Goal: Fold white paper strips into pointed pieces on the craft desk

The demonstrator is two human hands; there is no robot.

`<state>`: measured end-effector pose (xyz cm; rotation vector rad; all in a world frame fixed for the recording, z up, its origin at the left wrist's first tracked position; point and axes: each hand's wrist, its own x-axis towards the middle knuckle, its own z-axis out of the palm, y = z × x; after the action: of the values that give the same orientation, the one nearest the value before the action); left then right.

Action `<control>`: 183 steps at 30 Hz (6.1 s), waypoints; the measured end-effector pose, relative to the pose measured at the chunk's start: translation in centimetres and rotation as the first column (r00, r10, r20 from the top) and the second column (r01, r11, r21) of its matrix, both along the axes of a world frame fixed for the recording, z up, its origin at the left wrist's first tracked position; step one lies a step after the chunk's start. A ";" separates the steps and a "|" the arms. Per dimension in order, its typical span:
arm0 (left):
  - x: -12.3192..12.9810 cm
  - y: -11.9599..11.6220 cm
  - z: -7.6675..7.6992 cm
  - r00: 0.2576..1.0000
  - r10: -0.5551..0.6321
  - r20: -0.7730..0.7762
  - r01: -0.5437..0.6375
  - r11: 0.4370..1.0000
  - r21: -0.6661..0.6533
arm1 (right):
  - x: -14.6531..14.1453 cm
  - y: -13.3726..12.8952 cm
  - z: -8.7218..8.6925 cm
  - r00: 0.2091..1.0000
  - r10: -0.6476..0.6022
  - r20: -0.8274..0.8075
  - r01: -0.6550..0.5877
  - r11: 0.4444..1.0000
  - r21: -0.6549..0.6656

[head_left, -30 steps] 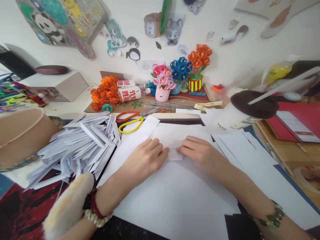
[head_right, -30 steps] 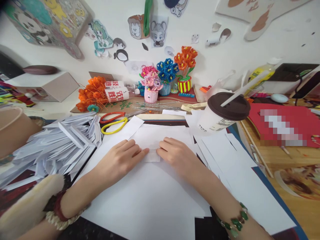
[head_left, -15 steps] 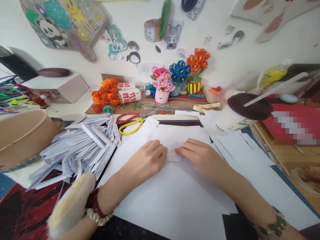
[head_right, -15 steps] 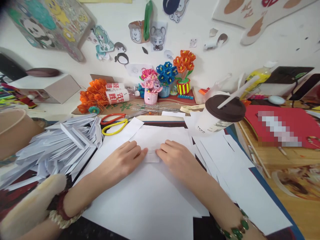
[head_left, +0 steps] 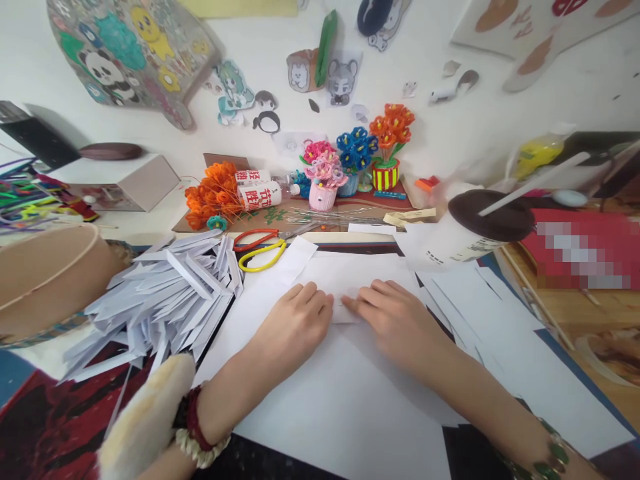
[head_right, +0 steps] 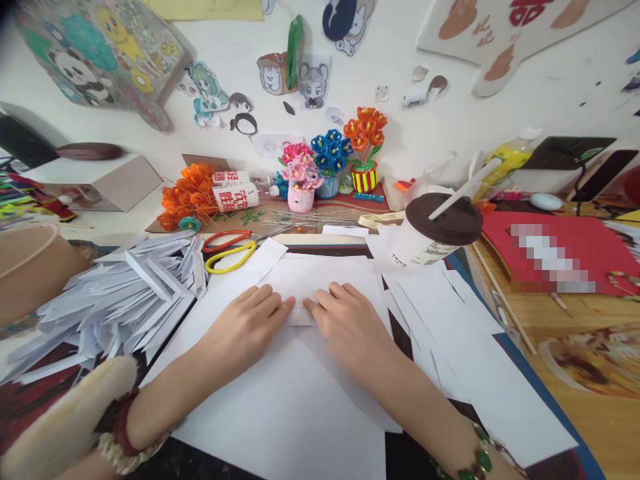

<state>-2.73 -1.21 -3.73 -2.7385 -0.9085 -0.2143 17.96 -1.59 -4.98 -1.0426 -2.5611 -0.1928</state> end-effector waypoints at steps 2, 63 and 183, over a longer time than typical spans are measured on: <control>-0.1 0.0 -0.1 1.000 0.001 0.014 -0.001 1.000 -0.018 | -0.1 0.0 0.1 1.000 -0.015 -0.008 0.014 0.999 -0.035; 0.2 2.0 2.6 0.934 0.335 0.119 -0.219 0.805 -0.551 | 1.0 1.8 3.4 0.924 -0.306 -0.228 0.131 0.817 -0.561; -2.1 3.3 0.1 0.804 0.455 0.384 -0.101 0.740 -0.665 | 0.9 3.2 0.5 0.829 -0.408 -0.382 -0.038 0.641 -0.767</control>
<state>-4.84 2.08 -3.58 -3.0974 -1.8430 -0.7658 18.89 1.62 -4.45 -1.3921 -1.9723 1.0755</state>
